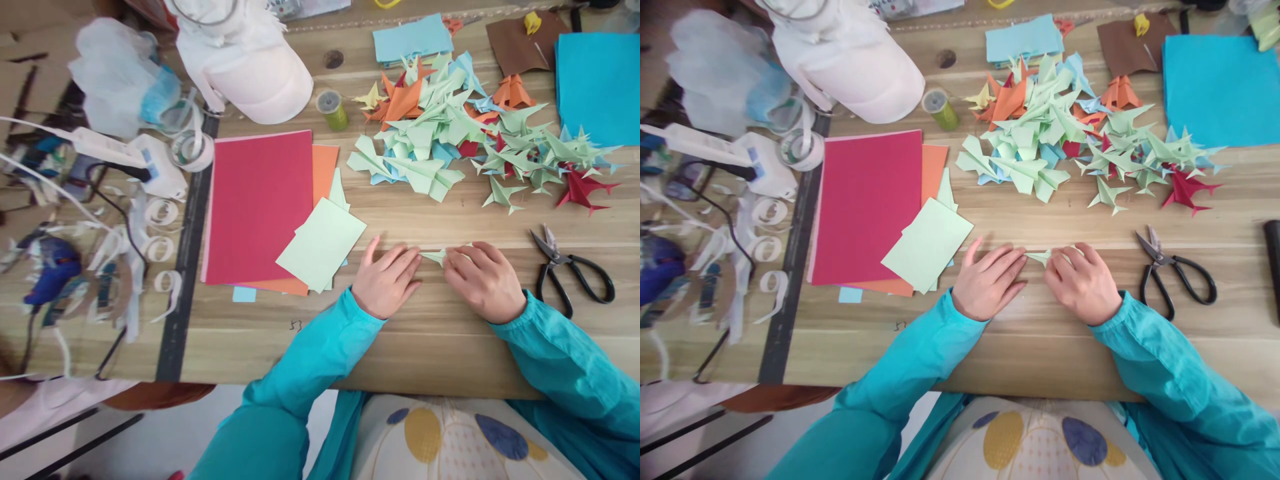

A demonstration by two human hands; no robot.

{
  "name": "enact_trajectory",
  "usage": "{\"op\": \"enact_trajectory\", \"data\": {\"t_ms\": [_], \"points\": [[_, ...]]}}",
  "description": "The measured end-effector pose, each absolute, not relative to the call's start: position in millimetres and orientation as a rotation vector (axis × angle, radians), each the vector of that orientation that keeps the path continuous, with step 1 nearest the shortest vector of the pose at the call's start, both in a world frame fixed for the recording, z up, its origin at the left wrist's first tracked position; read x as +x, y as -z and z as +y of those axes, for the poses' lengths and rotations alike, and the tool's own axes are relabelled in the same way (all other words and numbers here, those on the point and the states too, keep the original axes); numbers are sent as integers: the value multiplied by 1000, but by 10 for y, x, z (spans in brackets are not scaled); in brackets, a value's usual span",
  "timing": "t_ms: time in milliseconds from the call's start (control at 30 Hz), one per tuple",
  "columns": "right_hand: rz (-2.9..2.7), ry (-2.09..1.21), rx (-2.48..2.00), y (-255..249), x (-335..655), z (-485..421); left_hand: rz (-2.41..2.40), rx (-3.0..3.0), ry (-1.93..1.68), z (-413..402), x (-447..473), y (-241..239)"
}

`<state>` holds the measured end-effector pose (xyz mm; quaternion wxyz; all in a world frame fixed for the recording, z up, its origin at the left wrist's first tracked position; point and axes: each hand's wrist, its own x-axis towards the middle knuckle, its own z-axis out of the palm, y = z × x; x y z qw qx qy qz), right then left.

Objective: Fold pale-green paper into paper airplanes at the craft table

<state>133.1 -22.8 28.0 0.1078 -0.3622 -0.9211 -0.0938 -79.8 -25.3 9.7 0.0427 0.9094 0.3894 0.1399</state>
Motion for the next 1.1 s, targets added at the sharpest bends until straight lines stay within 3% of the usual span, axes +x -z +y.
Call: {"op": "enact_trajectory", "data": {"t_ms": [1100], "points": [[-2792, 401, -1014, -283, 1319, -281, 1147, 2834, -396, -383, -558, -49]]}}
